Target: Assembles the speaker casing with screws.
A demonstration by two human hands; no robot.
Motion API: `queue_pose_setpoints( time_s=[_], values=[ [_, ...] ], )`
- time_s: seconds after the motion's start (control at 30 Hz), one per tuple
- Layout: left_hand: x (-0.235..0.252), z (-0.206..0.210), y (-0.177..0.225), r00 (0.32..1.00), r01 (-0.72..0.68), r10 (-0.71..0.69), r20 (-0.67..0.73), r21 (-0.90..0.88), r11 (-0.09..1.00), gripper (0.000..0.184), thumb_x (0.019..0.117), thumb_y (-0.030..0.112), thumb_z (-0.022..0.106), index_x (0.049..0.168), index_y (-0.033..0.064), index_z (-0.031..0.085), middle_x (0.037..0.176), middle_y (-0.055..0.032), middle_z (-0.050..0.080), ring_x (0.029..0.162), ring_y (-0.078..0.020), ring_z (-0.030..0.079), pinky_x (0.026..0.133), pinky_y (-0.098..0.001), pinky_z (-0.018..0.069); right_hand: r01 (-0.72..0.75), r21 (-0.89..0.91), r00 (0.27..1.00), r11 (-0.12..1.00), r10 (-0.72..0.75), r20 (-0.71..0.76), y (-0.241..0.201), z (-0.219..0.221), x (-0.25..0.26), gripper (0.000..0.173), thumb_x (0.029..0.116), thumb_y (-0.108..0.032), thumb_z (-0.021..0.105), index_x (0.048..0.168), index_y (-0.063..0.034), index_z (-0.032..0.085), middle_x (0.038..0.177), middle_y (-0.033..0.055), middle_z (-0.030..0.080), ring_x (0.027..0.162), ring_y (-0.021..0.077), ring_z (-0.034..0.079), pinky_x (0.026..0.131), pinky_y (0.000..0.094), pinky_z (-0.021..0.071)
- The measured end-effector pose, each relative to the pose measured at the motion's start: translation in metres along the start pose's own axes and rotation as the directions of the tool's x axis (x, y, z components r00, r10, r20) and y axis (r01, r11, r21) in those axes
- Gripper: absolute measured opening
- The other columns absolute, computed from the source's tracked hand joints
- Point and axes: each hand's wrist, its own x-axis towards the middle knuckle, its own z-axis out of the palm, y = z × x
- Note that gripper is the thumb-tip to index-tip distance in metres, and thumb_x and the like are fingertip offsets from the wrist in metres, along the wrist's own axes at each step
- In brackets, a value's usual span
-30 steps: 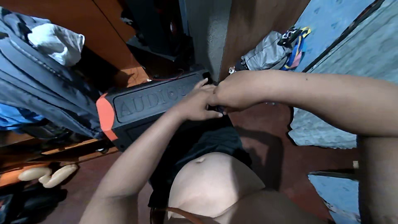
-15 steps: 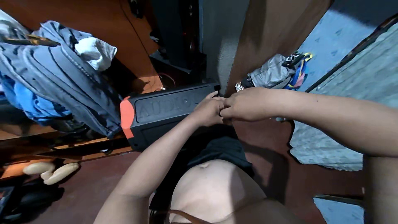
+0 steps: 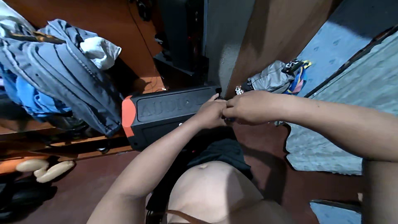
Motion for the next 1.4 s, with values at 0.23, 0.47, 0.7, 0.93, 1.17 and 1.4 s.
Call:
queue_pose_setpoints(
  time_s=[0.23,0.47,0.7,0.93,1.17,1.4],
  values=[
    [0.0,-0.004,-0.004,0.998,-0.023,0.025,0.058,-0.039,0.999,0.048,0.0876,0.038,0.078,0.128,0.0133,0.07,0.133,-0.004,0.068,0.138,-0.0196,0.053,0.127,-0.0598,0.0122,-0.206,0.041,0.978,0.978,0.206,0.023,-0.005,0.0,0.0,0.037,0.1066,-0.044,0.051,0.125,-0.0139,0.062,0.087,0.0112,0.067,0.079,0.034,0.069,0.065,0.0554,0.0543],
    [0.0,0.004,0.002,0.999,0.031,-0.03,-0.011,0.083,0.996,0.048,0.0825,0.042,0.083,0.115,0.0078,0.075,0.127,-0.009,0.071,0.133,-0.0243,0.058,0.128,-0.0543,0.0192,0.127,-0.027,0.988,0.992,-0.129,-0.08,0.01,0.008,0.001,0.033,0.0875,-0.008,0.076,0.119,-0.0131,0.068,0.113,0.0146,0.068,0.107,0.0362,0.066,0.089,0.0555,0.0551],
    [0.003,0.013,0.012,0.991,0.125,-0.117,-0.058,0.155,0.98,0.052,0.0829,0.048,0.077,0.119,0.0101,0.072,0.124,-0.0057,0.071,0.129,-0.0208,0.06,0.127,-0.0546,0.0189,-0.281,0.013,0.958,0.96,0.281,-0.059,-0.01,0.008,-0.003,0.044,0.1048,-0.053,0.048,0.113,-0.0116,0.061,0.089,0.0105,0.067,0.078,0.0333,0.07,0.06,0.0539,0.0543],
    [-0.004,0.0,0.004,0.999,-0.028,0.027,0.038,0.033,0.999,0.028,0.0902,0.03,0.077,0.11,0.0108,0.078,0.127,-0.0091,0.072,0.135,-0.0267,0.057,0.127,-0.0611,0.0163,0.227,-0.027,0.952,0.974,-0.228,-0.204,0.018,0.019,0.0,0.019,0.0956,-0.015,0.07,0.114,-0.0118,0.069,0.123,0.0157,0.067,0.108,0.0348,0.068,0.091,0.0538,0.0551],
    [-0.001,0.016,0.014,0.986,0.124,-0.1,-0.131,0.182,0.976,0.049,0.0883,0.05,0.074,0.11,0.0063,0.074,0.117,-0.009,0.074,0.121,-0.0236,0.066,0.125,-0.052,0.0282,-0.285,-0.02,0.959,0.958,0.284,-0.018,-0.013,-0.003,-0.002,0.044,0.1047,-0.052,0.05,0.115,-0.0102,0.06,0.081,0.0109,0.065,0.073,0.0348,0.069,0.058,0.0547,0.0528],
    [-0.008,0.002,0.004,0.998,-0.068,0.068,0.011,0.033,0.997,0.028,0.0894,0.027,0.075,0.109,0.0071,0.077,0.122,-0.0105,0.073,0.13,-0.0277,0.06,0.125,-0.0629,0.0173,0.187,-0.016,0.965,0.982,-0.186,-0.186,0.01,0.015,-0.001,0.018,0.0971,-0.012,0.066,0.115,-0.0115,0.068,0.122,0.0157,0.067,0.109,0.0363,0.067,0.092,0.0542,0.0542]
  ],
)
